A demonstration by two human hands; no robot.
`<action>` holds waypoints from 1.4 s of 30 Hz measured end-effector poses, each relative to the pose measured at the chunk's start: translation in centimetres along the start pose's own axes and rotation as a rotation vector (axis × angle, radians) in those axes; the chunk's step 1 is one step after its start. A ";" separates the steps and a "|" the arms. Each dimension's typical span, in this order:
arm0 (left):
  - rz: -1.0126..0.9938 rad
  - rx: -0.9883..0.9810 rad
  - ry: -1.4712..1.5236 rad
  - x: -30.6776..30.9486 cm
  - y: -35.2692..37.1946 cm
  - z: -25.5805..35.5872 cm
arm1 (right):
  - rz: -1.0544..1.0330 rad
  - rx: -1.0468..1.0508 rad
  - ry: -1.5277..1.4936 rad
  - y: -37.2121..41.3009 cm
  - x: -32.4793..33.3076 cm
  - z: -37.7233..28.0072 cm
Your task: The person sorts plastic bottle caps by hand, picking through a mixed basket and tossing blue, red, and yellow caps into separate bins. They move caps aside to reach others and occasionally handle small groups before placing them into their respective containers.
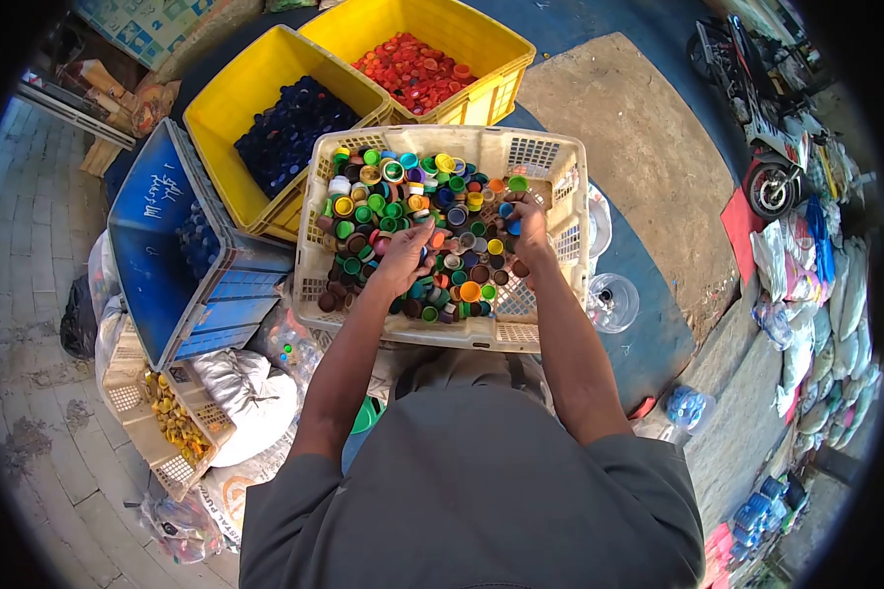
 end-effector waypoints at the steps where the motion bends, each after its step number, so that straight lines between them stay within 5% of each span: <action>1: 0.010 0.006 -0.030 0.0 -0.3 -0.3 | -0.117 -0.049 -0.041 0.9 -0.5 -0.1; 5: 0.100 -0.045 -0.137 -0.5 -0.8 -0.5 | -0.161 0.113 0.509 3.0 -2.3 0.8; 7: 0.090 -0.037 -0.167 -1.0 -0.8 -0.4 | -0.025 0.498 1.036 7.1 -5.3 -0.3; 17: 0.024 -0.071 -0.283 -2.2 -0.5 0.5 | -0.054 0.463 1.124 7.1 -6.6 0.1; 20: -0.003 -0.195 -0.515 -2.2 -1.4 0.7 | -0.027 0.303 1.134 6.9 -5.8 -0.6; 24: -0.172 -0.719 -1.271 -3.4 -0.9 2.2 | 0.159 0.336 1.126 5.0 -2.6 -1.6; 25: -0.265 -0.658 -1.420 -3.9 -0.5 2.2 | 0.226 0.339 1.093 4.9 -2.1 -2.0; 28: -0.283 -0.793 -1.343 -4.5 1.0 2.2 | 0.261 0.471 1.186 4.1 -1.0 -1.9; 29: -0.263 -1.025 -1.289 -4.0 0.9 1.7 | 0.209 0.370 1.228 3.7 -0.5 -1.4; 32: -0.142 -0.573 -0.907 -1.8 -0.2 1.2 | 0.136 0.541 1.398 1.8 -0.2 0.8; 34: -0.036 -0.234 -0.299 -1.2 0.4 1.2 | 0.109 0.466 1.573 1.8 -1.2 1.5; 37: 0.021 -0.103 0.232 0.4 0.3 0.7 | 0.091 0.511 1.680 2.0 -2.6 2.3; 42: 0.135 -0.022 0.278 1.4 1.0 0.4 | -0.002 0.524 1.545 0.6 -2.8 3.0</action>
Point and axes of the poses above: each hand's wrist, its own y-axis away from the middle knuckle, its own x-axis out of the back of the hand, z = x × y, the point moved 5 cm from there along -y, towards the middle knuckle, and after that the axes turned 15 degrees about -x, right-handed, at the moved point
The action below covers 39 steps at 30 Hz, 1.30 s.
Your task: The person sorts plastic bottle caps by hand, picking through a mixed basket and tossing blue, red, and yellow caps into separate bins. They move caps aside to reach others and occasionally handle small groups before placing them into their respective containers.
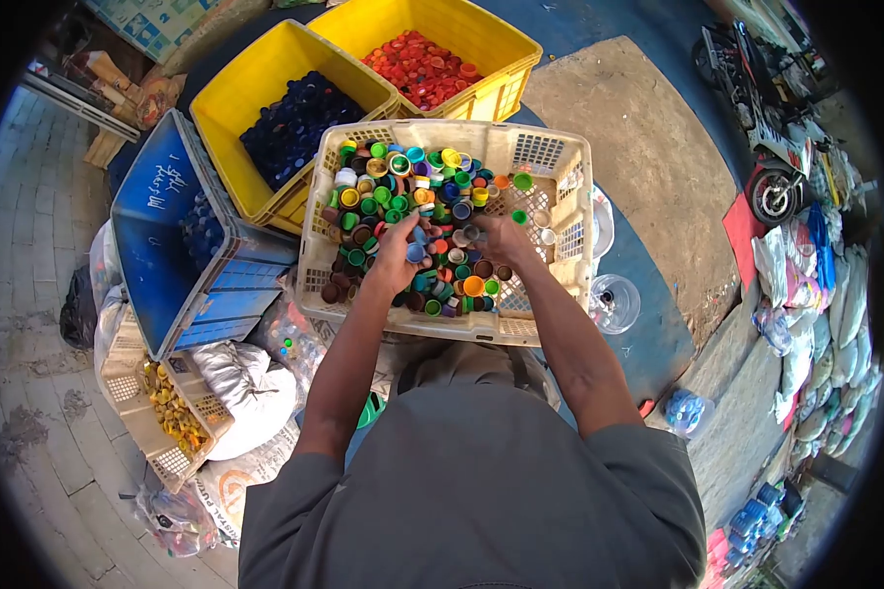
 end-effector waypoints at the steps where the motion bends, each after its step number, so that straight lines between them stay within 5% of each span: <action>1: 0.002 -0.001 -0.016 0.1 0.2 0.0 | 0.002 -0.004 -0.101 -0.2 0.3 0.3; 4: -0.012 0.046 -0.022 0.3 0.0 -0.6 | 0.120 -0.091 -0.316 -0.3 2.1 1.9; 8: -0.059 0.067 -0.097 -0.1 -0.6 -1.2 | -0.448 -0.400 -1.345 -0.8 1.7 4.0; 13: -0.034 0.079 -0.211 -0.4 -1.6 -1.9 | -0.471 -0.263 -1.678 1.1 4.4 0.9; 16: -0.001 0.113 -0.250 0.3 -2.2 -2.0 | -0.357 -0.468 -1.738 1.3 4.2 1.3; 19: 0.061 0.144 -0.263 0.7 -2.5 -2.4 | -0.097 -0.452 -0.846 0.4 3.5 2.5; 23: 0.055 0.097 -0.403 -0.1 -2.4 -2.0 | -0.036 -0.126 -0.023 0.1 0.9 2.1; 27: -0.129 -0.091 -0.815 -1.2 -3.4 -1.9 | -0.017 -0.123 0.223 0.8 0.6 0.5; 30: -0.327 -0.465 -1.324 -2.3 -4.8 -2.7 | -0.011 -0.165 0.259 0.6 0.2 1.1; 39: -0.453 -0.288 -1.950 -6.4 -5.0 -4.9 | -0.143 -0.308 0.398 1.7 0.6 2.3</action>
Point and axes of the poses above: each hand's wrist, its own y-axis away from the middle knuckle, its own x-axis out of the back of the hand, z = x × y, the point moved 5 cm from there along -y, towards the middle knuckle, and after that the axes turned 15 degrees about -x, right-handed, at the moved point
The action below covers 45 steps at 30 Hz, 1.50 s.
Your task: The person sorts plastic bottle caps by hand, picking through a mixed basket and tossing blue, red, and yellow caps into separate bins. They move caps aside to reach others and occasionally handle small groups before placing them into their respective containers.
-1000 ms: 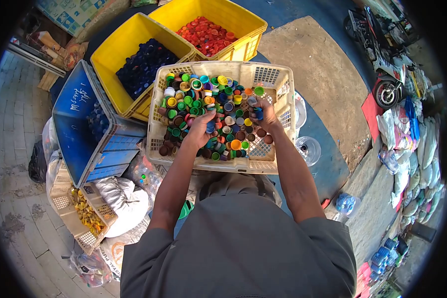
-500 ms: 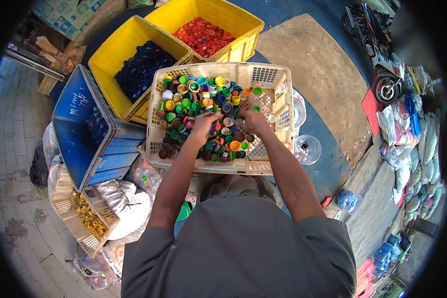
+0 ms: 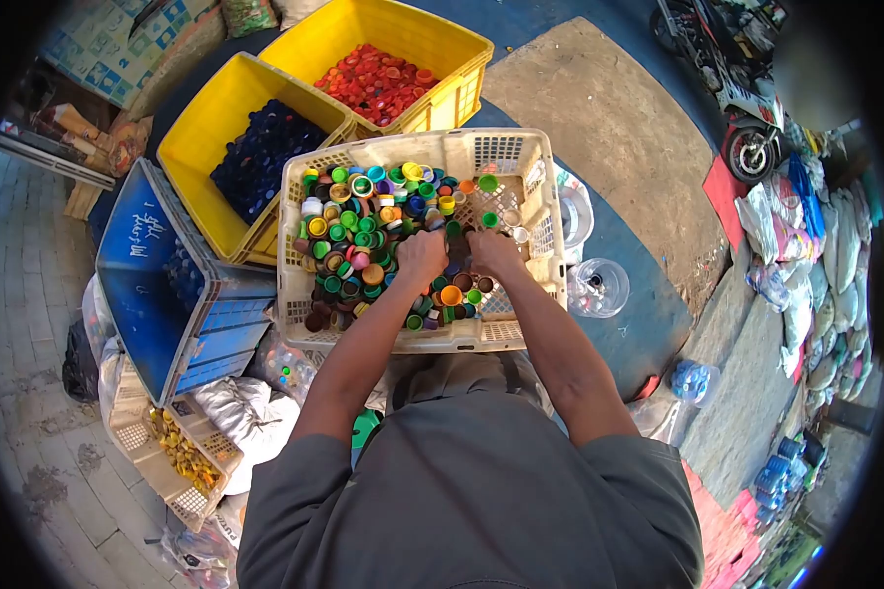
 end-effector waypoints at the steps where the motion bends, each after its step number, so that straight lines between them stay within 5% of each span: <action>1: -0.001 0.002 -0.022 -0.3 -0.3 0.1 | -0.001 -0.010 -0.011 0.2 0.0 0.1; 9: 0.097 0.109 0.035 -0.6 -1.7 -1.1 | -0.095 -0.027 -0.300 -1.5 -0.3 1.7; 15: 0.021 0.041 0.006 -0.7 -0.9 -1.0 | -0.318 -0.091 -1.385 0.0 0.6 1.5; 18: 0.230 0.092 0.121 0.0 -0.6 -1.8 | -0.534 -0.038 -1.782 1.1 1.3 1.0; 21: 0.485 -0.003 0.472 -1.0 -0.8 -4.5 | -0.676 0.114 -1.896 0.6 1.0 1.6; 22: 0.289 0.170 0.983 -1.1 -0.4 -4.8 | -0.682 0.180 -1.952 0.8 1.7 1.2; 25: 0.289 0.250 1.683 -0.1 1.1 -4.0 | -0.842 0.212 -2.204 1.8 3.1 0.4; 30: 0.268 0.153 1.994 1.6 2.4 -3.2 | -0.804 0.125 -2.186 0.7 3.4 -0.2; 33: 0.303 0.306 2.046 1.7 2.8 -3.1 | -0.662 0.042 -1.983 1.2 3.5 -0.6; 37: 0.414 0.006 1.405 2.3 2.5 -2.9 | -0.534 0.091 -1.700 0.7 2.5 -1.6; 45: 0.402 -0.198 0.912 3.4 2.3 -1.8 | -0.810 0.032 -1.786 1.5 1.9 -2.1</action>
Point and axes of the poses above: each hand's wrist, its own y-axis away from the middle knuckle, its own x-axis out of the back of the hand, z = x × y, the point moved 5 cm from there along -y, towards the middle knuckle, and after that the axes turned 15 degrees about -x, right-handed, at the moved point
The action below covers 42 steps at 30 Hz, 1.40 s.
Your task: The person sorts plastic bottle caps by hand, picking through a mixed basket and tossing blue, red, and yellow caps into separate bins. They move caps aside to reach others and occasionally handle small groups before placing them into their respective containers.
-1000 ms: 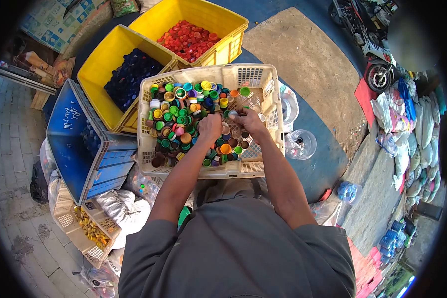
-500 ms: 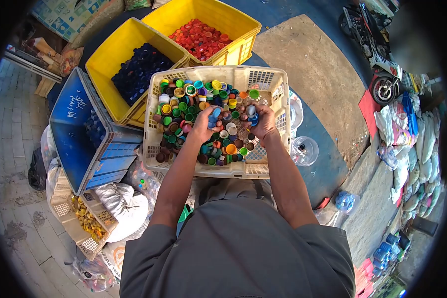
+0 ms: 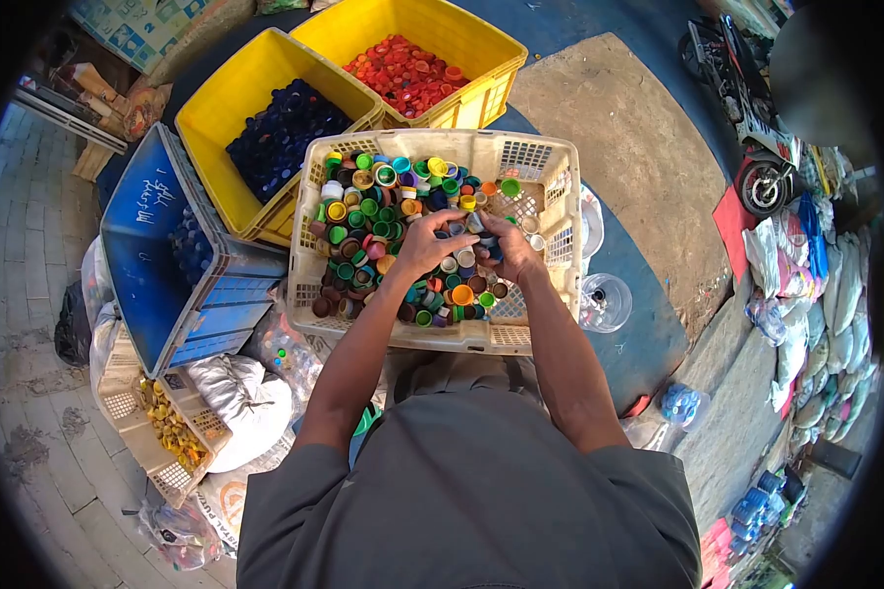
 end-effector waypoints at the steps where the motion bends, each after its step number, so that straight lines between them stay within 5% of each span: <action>1: 0.001 -0.007 -0.009 0.0 0.0 0.1 | 0.034 -0.008 0.009 0.1 -0.4 0.1; 8: 0.063 -0.189 -0.204 0.7 0.3 0.1 | 0.326 0.116 0.342 -0.8 0.5 0.1; 11: 0.008 -0.139 -0.203 0.8 0.8 0.5 | 0.372 0.216 0.693 -0.5 -0.7 -0.6; 17: 0.058 0.069 0.183 0.5 1.4 -0.8 | 0.312 0.222 0.687 -0.4 -0.7 -0.2; 20: 0.124 0.346 0.534 0.9 2.1 -2.5 | 0.391 0.201 0.480 -0.5 1.5 -0.8; 25: -0.246 0.315 0.143 0.7 2.1 -2.1 | 0.357 0.153 -0.079 -0.1 3.9 -1.3; 29: -0.050 0.388 0.225 1.1 2.5 -2.5 | 0.506 0.079 0.163 -0.8 4.1 -0.9; 32: 0.147 0.456 0.380 1.8 2.8 -2.8 | 0.812 0.550 1.045 -2.6 4.1 -1.3; 33: 0.208 0.494 0.488 2.2 2.8 -2.6 | 0.861 0.450 1.152 -2.1 2.7 -1.3; 37: 0.379 0.492 0.769 3.6 3.0 -3.0 | 1.031 0.311 1.423 -2.3 0.2 -1.5; 42: 0.489 0.495 0.933 4.4 4.0 -3.1 | 1.048 0.280 1.352 -3.2 -0.2 -1.4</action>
Point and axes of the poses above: each hand's wrist, its own y-axis away from the middle knuckle, its own x-axis out of the back of the hand, z = x × y, the point moved 5 cm from there along -y, towards the middle knuckle, and after that the axes turned 15 degrees about -x, right-handed, at the moved point
